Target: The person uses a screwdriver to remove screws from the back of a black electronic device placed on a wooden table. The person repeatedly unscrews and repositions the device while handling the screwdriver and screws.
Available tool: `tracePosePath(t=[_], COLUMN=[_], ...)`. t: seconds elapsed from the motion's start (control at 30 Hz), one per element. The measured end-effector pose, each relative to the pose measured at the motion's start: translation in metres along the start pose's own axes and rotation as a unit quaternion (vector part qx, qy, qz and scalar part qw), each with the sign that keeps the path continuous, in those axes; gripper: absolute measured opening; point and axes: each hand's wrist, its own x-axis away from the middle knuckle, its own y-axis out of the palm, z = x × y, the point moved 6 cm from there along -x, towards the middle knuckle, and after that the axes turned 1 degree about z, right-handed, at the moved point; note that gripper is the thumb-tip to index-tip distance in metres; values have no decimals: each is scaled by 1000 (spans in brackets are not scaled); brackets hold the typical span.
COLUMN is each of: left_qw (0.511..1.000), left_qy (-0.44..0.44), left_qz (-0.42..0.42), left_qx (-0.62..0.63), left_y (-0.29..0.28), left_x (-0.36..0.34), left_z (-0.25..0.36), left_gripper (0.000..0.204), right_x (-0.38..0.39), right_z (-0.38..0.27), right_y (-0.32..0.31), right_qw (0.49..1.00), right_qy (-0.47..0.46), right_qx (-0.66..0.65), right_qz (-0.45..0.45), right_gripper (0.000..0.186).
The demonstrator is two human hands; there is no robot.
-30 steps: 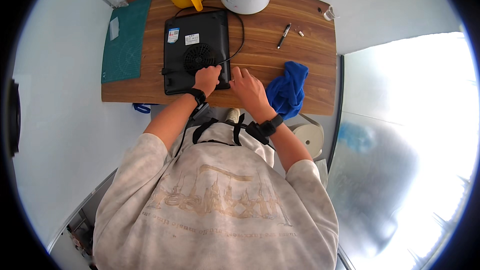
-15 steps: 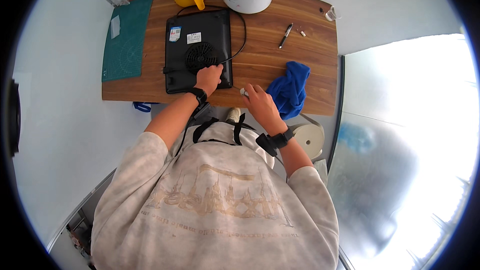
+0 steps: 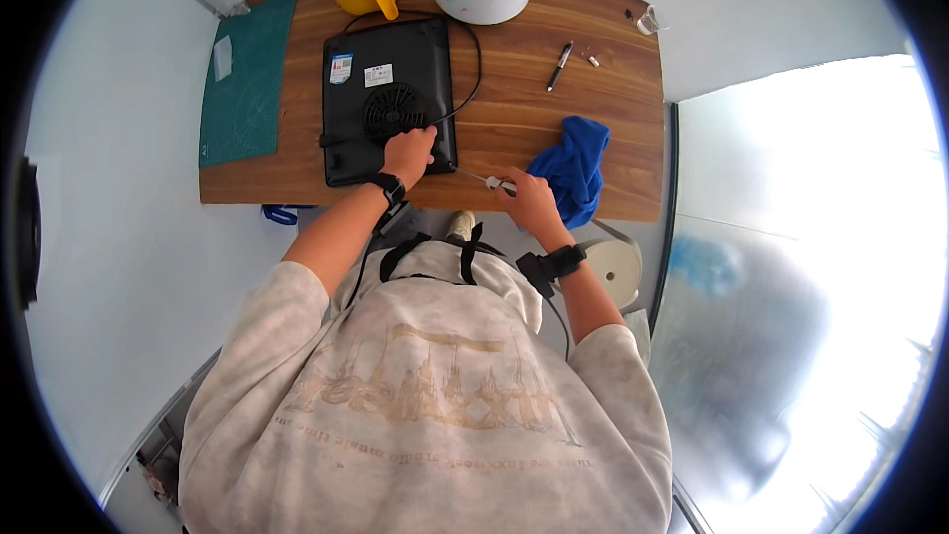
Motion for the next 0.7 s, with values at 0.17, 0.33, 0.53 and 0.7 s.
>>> tracePosePath(t=[0.17,0.33,0.53,0.7], left_qw=[1000,1000,1000,1000], left_qy=[-1,1,-5,-9], left_qz=[1,8,0,-17], left_qx=[1,-2,-6,-4], left_y=[1,4,4,5], left_x=[1,0,-1,-1], left_z=[-1,-3,-2,-3], left_gripper=[14,15,17,22], right_x=[-1,6,7,10], right_z=[-12,-17,-4,0], right_y=[-7,-18,-8,-1], right_qw=[999,997,997,991], right_qy=[-25,46,12,72], right_qx=[-11,-47,-35,-103], right_qz=[21,37,64,50], right_gripper=[25,25,25,25])
